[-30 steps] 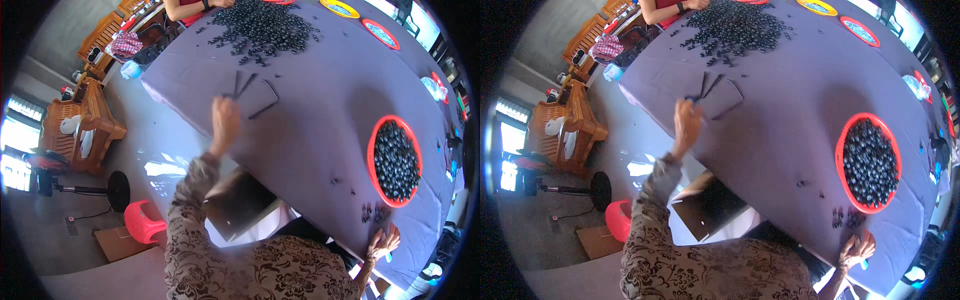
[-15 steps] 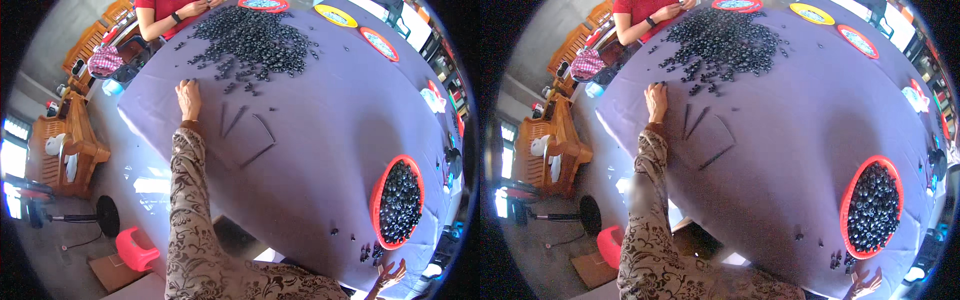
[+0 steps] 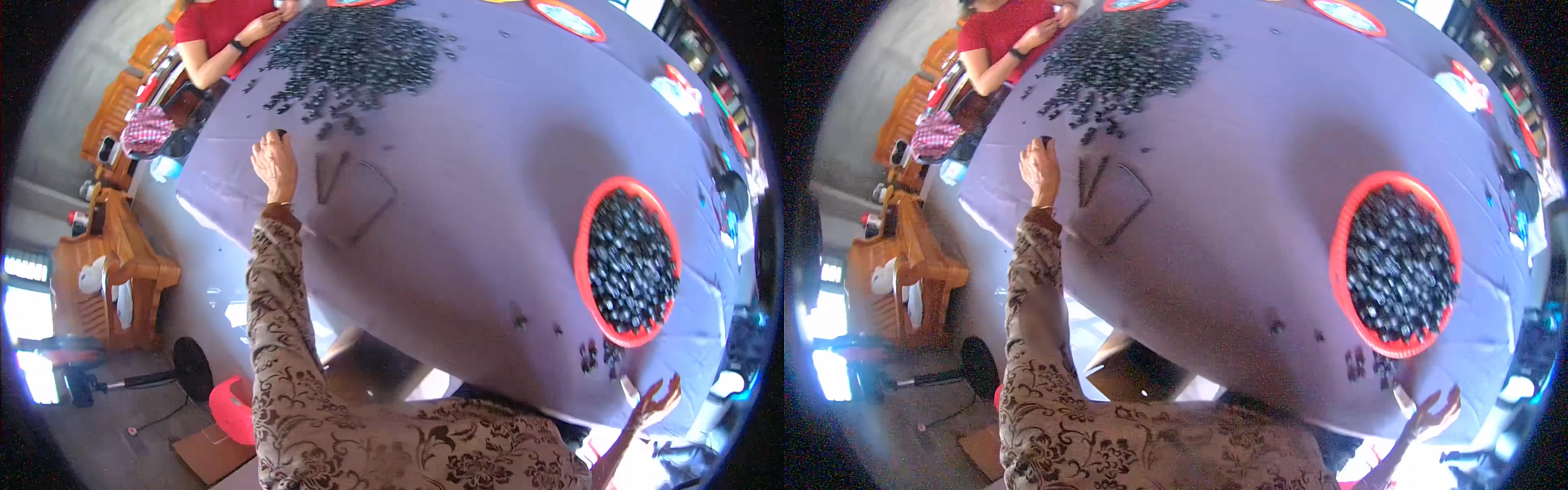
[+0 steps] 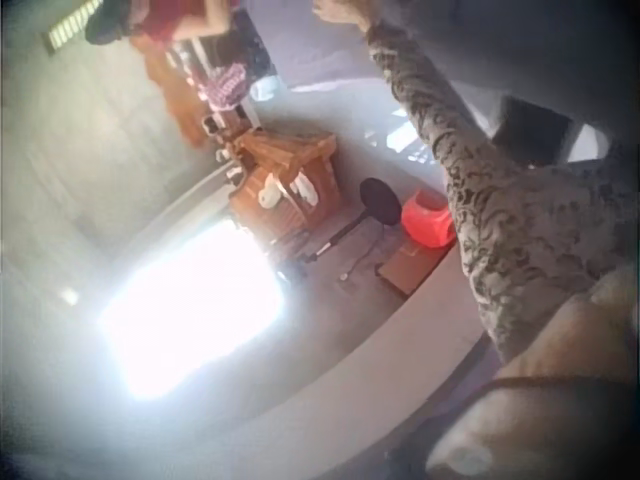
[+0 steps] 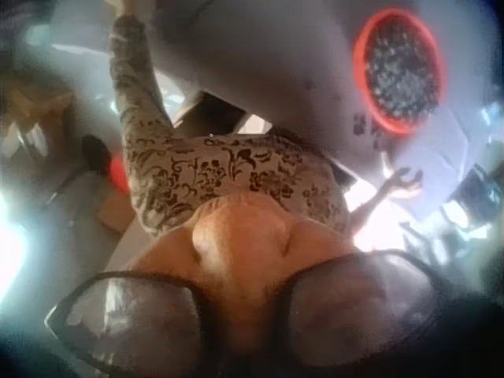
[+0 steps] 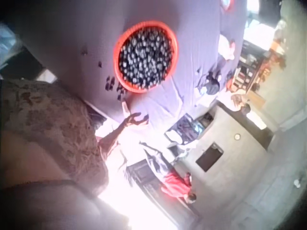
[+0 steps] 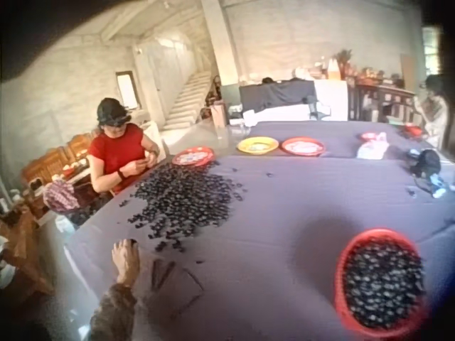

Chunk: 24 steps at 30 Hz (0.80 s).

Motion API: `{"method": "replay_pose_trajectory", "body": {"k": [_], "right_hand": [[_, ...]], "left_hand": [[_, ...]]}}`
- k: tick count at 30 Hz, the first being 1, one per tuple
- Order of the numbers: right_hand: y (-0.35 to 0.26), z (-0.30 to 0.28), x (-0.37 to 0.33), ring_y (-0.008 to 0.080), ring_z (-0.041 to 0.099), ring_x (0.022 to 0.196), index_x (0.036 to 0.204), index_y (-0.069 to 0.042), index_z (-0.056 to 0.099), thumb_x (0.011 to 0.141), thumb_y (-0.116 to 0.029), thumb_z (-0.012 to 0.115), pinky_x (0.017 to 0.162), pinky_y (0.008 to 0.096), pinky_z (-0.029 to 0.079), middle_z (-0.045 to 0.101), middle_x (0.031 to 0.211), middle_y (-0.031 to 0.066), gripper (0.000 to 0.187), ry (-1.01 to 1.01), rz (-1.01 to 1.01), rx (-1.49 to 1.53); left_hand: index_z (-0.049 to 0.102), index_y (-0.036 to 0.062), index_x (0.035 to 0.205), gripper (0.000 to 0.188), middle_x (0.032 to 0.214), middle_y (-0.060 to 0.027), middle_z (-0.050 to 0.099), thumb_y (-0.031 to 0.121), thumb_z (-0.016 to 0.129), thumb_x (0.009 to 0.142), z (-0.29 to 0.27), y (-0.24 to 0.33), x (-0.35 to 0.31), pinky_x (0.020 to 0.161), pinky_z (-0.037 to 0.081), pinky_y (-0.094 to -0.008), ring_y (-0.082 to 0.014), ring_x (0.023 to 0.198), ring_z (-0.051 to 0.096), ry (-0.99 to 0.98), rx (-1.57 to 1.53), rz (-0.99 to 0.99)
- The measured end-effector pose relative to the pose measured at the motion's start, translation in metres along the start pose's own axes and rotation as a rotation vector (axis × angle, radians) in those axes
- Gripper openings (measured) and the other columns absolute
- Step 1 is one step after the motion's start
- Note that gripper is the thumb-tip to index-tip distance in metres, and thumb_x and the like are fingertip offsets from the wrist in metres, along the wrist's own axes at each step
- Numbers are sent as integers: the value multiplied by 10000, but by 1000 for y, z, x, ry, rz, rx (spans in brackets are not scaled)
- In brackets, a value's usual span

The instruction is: Assembling small black plastic components by hand and with a manual tool at a table.

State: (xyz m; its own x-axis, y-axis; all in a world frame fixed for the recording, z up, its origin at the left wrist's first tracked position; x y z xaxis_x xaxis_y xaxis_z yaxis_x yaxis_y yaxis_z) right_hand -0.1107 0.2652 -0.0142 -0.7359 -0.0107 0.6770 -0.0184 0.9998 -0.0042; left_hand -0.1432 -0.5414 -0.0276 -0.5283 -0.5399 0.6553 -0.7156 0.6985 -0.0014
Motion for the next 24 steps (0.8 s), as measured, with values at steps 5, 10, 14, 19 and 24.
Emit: {"method": "replay_pose_trajectory", "body": {"k": [5,10,14,19,24], "right_hand": [[-37,-22,12,286,556,949,1141,-38,546,761,-7,618,838,375,449,585,1063,132,388,62,-47,37],[-64,-36,17,280,556,939,1136,-22,525,789,40,574,800,354,475,551,1050,156,356,119,-28,273],[-101,-58,-21,302,530,931,1090,-1,530,771,3,567,836,395,415,539,1021,169,322,-262,14,743],[-162,-80,-34,230,544,813,1010,9,601,693,38,651,674,313,460,522,927,120,323,-466,-284,1222],[-151,-82,-52,185,549,792,996,10,603,744,49,628,681,281,460,541,899,96,257,-643,-55,1428]], "left_hand": [[534,12,749,250,723,-149,563,239,619,813,-102,77,-43,631,413,-432,-342,693,527,-132,-461,191],[598,-1,810,150,737,-115,591,93,701,753,-192,151,-151,582,448,-317,-231,656,562,-254,-954,549],[652,34,883,101,825,-22,652,84,670,796,-273,202,-235,651,499,-239,-108,714,602,-1367,-1832,-83],[648,81,937,141,763,-24,638,189,634,847,-289,226,-315,565,475,-221,-94,653,588,-2083,-1971,-524],[650,95,933,139,873,8,623,210,619,861,-301,228,-328,641,465,-248,-85,784,562,-2089,-1946,-460]]}}
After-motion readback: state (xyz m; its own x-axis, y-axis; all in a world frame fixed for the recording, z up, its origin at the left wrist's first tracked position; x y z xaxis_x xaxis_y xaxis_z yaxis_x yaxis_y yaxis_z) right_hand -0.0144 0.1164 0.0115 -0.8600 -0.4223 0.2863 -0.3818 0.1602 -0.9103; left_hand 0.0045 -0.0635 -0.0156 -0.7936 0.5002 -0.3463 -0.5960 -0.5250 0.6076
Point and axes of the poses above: each hand's wrist, its own x-axis towards the middle knuckle, its own z-axis out of the palm, y = z × x, the point moved 1 cm from there along x, towards the middle knuckle
